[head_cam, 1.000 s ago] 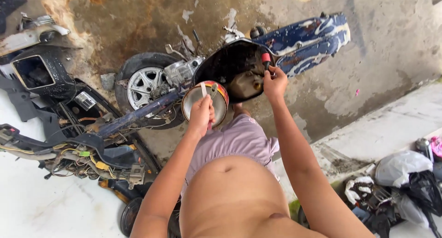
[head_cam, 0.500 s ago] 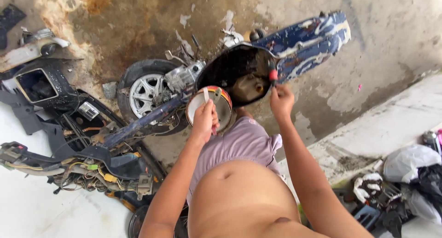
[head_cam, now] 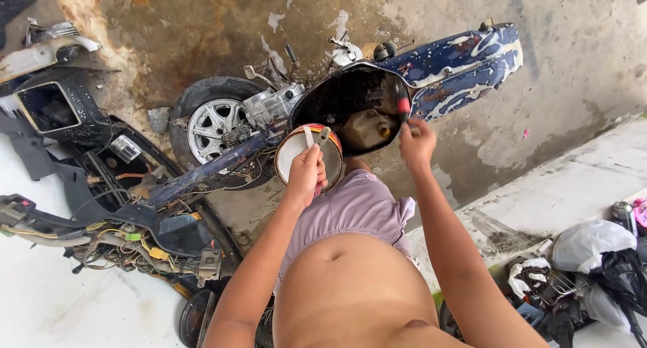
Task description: The person cleans the interior of a blue motorcycle fuel tank using a brush and a white substance from a bucket. They repeatedly dip the brush into the bucket and scrub the inside of the tank, which is positioned on the ground next to other motorcycle parts.
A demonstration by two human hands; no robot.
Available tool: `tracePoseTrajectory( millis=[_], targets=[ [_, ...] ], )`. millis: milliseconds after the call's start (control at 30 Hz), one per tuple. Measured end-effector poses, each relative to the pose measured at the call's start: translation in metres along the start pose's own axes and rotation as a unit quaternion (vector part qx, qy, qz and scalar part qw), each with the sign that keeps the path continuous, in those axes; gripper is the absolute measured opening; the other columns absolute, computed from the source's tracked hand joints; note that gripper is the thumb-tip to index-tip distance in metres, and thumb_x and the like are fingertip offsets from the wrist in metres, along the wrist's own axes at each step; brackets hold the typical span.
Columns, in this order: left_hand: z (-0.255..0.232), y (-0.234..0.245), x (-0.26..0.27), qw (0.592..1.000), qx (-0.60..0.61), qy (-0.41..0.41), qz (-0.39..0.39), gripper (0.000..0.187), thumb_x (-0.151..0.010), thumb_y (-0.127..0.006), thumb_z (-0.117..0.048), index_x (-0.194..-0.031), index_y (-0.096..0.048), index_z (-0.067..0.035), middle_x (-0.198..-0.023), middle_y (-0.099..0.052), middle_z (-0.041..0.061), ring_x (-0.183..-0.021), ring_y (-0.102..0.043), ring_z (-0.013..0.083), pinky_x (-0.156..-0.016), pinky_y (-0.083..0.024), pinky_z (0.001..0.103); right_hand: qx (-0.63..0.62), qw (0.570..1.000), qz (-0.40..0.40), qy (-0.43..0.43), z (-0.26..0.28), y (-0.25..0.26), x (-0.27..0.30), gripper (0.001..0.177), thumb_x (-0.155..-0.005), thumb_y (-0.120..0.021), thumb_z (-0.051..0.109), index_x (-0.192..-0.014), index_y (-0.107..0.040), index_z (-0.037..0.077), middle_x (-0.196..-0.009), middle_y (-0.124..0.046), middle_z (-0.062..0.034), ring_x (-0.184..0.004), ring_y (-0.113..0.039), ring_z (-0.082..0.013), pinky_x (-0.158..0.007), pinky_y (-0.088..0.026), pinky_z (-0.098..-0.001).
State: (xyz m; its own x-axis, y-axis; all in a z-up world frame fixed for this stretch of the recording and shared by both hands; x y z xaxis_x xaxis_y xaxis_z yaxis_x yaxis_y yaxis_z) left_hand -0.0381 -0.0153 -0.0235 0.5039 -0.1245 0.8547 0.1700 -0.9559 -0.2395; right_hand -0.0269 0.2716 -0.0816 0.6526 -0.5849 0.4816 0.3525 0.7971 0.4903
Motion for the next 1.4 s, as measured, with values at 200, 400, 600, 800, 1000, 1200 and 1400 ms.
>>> tracePoseTrajectory(
  millis=[200, 400, 600, 800, 1000, 1200, 1400],
  targets=[
    [0.008, 0.006, 0.004, 1.000, -0.001, -0.019, -0.011, 0.035, -0.107, -0.050, -0.037, -0.079, -0.047, -0.016, -0.055, -0.029, -0.004, -0.041, -0.032, 0.0066, -0.040, -0.043, 0.028, -0.026, 0.998, -0.015, 0.062, 0.007, -0.012, -0.020, 0.014, -0.098, -0.069, 0.011, -0.110, -0.072, 0.004, -0.071, -0.067, -0.0148, -0.058, -0.065, -0.0148, -0.047, -0.052, -0.0299],
    [0.000, 0.000, 0.002, 1.000, 0.017, 0.005, -0.012, 0.035, -0.107, -0.050, -0.038, -0.080, -0.048, -0.016, -0.055, -0.030, -0.004, -0.040, -0.030, 0.0067, -0.040, -0.042, 0.027, -0.020, 0.999, 0.004, -0.030, -0.008, 0.002, -0.010, 0.016, -0.102, -0.065, 0.017, -0.113, -0.068, 0.006, -0.069, -0.066, -0.0117, -0.044, -0.057, -0.0134, -0.035, -0.046, -0.0270],
    [0.004, 0.007, 0.004, 1.000, 0.004, -0.019, -0.023, 0.035, -0.106, -0.051, -0.039, -0.080, -0.048, -0.015, -0.056, -0.032, -0.004, -0.041, -0.033, 0.0074, -0.040, -0.044, 0.028, -0.004, 0.999, 0.007, 0.031, 0.016, -0.009, -0.028, 0.015, -0.097, -0.071, 0.015, -0.110, -0.073, 0.007, -0.072, -0.070, -0.0170, -0.054, -0.067, -0.0149, -0.040, -0.050, -0.0262],
    [-0.002, 0.000, 0.007, 0.999, 0.030, -0.010, -0.013, 0.034, -0.107, -0.049, -0.037, -0.080, -0.048, -0.016, -0.056, -0.031, -0.005, -0.041, -0.032, 0.0057, -0.040, -0.043, 0.026, 0.229, 0.972, 0.025, 0.042, -0.032, 0.012, -0.035, 0.019, -0.090, -0.076, 0.026, -0.108, -0.080, 0.025, -0.074, -0.074, -0.0110, -0.066, -0.073, -0.0256, -0.061, -0.059, -0.0408],
    [0.004, 0.009, 0.003, 0.999, 0.030, -0.034, -0.024, 0.035, -0.106, -0.050, -0.037, -0.078, -0.049, -0.015, -0.054, -0.035, -0.004, -0.040, -0.033, 0.0067, -0.039, -0.043, 0.028, 0.182, 0.974, 0.015, 0.136, 0.003, -0.009, -0.071, 0.020, -0.093, -0.075, 0.018, -0.112, -0.078, 0.013, -0.076, -0.073, -0.0163, -0.070, -0.075, -0.0257, -0.064, -0.062, -0.0425],
    [-0.003, 0.003, 0.003, 0.998, 0.046, -0.041, -0.008, 0.035, -0.107, -0.048, -0.036, -0.078, -0.047, -0.017, -0.055, -0.034, -0.006, -0.040, -0.033, 0.0042, -0.039, -0.045, 0.026, 0.290, 0.949, 0.042, 0.113, -0.004, 0.016, -0.032, 0.021, -0.092, -0.074, 0.021, -0.111, -0.080, 0.014, -0.088, -0.075, -0.0158, -0.084, -0.075, -0.0320, -0.077, -0.058, -0.0494],
    [-0.007, 0.009, 0.009, 0.997, 0.031, -0.068, -0.001, 0.037, -0.108, -0.047, -0.036, -0.076, -0.048, -0.018, -0.054, -0.038, -0.009, -0.039, -0.036, 0.0017, -0.039, -0.046, 0.022, 0.319, 0.929, 0.018, 0.188, -0.003, -0.005, -0.099, 0.021, -0.087, -0.079, 0.024, -0.107, -0.082, 0.020, -0.071, -0.072, -0.0135, -0.077, -0.074, -0.0337, -0.070, -0.057, -0.0483]
  ],
)
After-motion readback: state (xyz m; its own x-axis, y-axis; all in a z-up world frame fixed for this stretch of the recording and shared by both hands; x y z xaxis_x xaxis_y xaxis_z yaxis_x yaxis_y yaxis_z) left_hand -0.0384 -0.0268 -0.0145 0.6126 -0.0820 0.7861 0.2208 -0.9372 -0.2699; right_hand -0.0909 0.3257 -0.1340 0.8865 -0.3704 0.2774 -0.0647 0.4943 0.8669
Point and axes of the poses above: each hand's wrist, its own x-axis away from the middle knuckle, its own y-axis out of the back of the hand, z = x × y, the point moved 4 cm from there along -x, towards the middle knuckle
